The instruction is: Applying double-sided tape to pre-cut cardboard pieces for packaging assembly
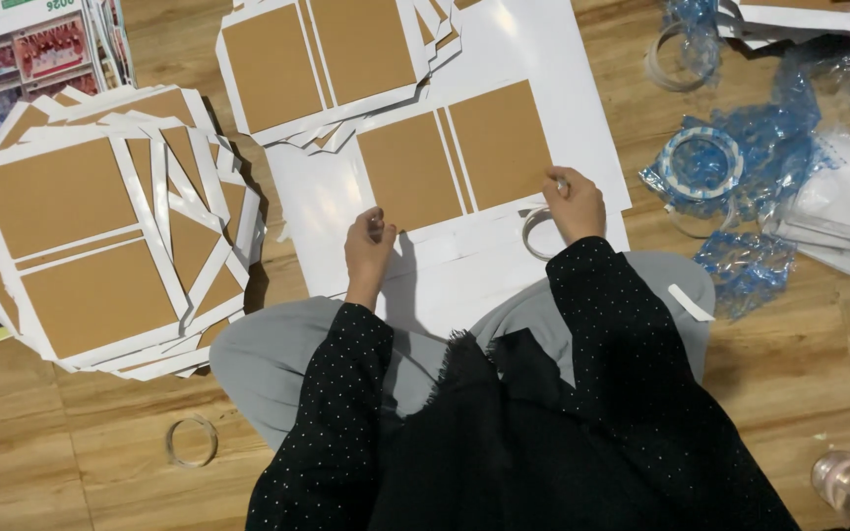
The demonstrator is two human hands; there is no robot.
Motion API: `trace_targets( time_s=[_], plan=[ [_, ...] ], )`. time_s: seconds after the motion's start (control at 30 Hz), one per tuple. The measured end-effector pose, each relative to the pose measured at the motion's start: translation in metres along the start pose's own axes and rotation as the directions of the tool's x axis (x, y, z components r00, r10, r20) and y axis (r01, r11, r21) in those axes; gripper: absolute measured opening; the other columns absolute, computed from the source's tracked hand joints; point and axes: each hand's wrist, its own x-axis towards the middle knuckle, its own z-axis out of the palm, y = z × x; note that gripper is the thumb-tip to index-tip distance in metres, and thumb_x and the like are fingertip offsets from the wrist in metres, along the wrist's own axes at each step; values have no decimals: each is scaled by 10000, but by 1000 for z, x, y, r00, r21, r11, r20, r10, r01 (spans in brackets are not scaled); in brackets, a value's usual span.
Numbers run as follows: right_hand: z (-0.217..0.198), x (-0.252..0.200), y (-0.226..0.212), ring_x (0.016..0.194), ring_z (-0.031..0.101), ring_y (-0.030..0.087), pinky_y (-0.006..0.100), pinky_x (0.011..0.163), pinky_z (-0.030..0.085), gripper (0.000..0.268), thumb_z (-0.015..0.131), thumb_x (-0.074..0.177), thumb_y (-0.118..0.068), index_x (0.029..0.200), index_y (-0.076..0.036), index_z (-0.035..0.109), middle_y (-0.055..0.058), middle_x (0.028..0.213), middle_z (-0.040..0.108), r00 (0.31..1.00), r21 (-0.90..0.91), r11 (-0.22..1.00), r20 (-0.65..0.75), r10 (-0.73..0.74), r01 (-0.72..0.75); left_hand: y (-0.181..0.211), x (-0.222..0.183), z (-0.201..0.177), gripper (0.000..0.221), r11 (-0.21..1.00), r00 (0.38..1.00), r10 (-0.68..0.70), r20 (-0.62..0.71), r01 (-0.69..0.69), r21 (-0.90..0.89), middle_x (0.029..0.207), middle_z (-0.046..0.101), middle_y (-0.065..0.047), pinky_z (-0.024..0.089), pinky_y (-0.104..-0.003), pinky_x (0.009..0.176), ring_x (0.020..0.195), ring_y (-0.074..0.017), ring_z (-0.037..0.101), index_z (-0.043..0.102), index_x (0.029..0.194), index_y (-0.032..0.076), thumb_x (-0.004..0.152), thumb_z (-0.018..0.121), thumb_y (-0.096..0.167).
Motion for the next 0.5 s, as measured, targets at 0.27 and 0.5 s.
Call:
trace_targets(
  time_s=[0.27,0.5],
  plan=[
    [36,-52,-57,825,611,299,389,776,445,204,680,720,-280,847,-122,696,117,774,664,868,176,967,432,-246,186,26,-3,-6,156,950,971,227,79,-239,202,874,506,-39,483,-338,707,784,-222,612,614,887,90,750,637,20],
    [74,-60,-95,912,619,267,401,805,475,176,697,692,-279,820,-158,687,45,853,663,775,-22,943,576,-261,333,7,14,-27,166,934,953,215,213,-264,240,766,566,-31,452,-338,713,769,-220,606,643,801,129,684,697,24]
  ],
)
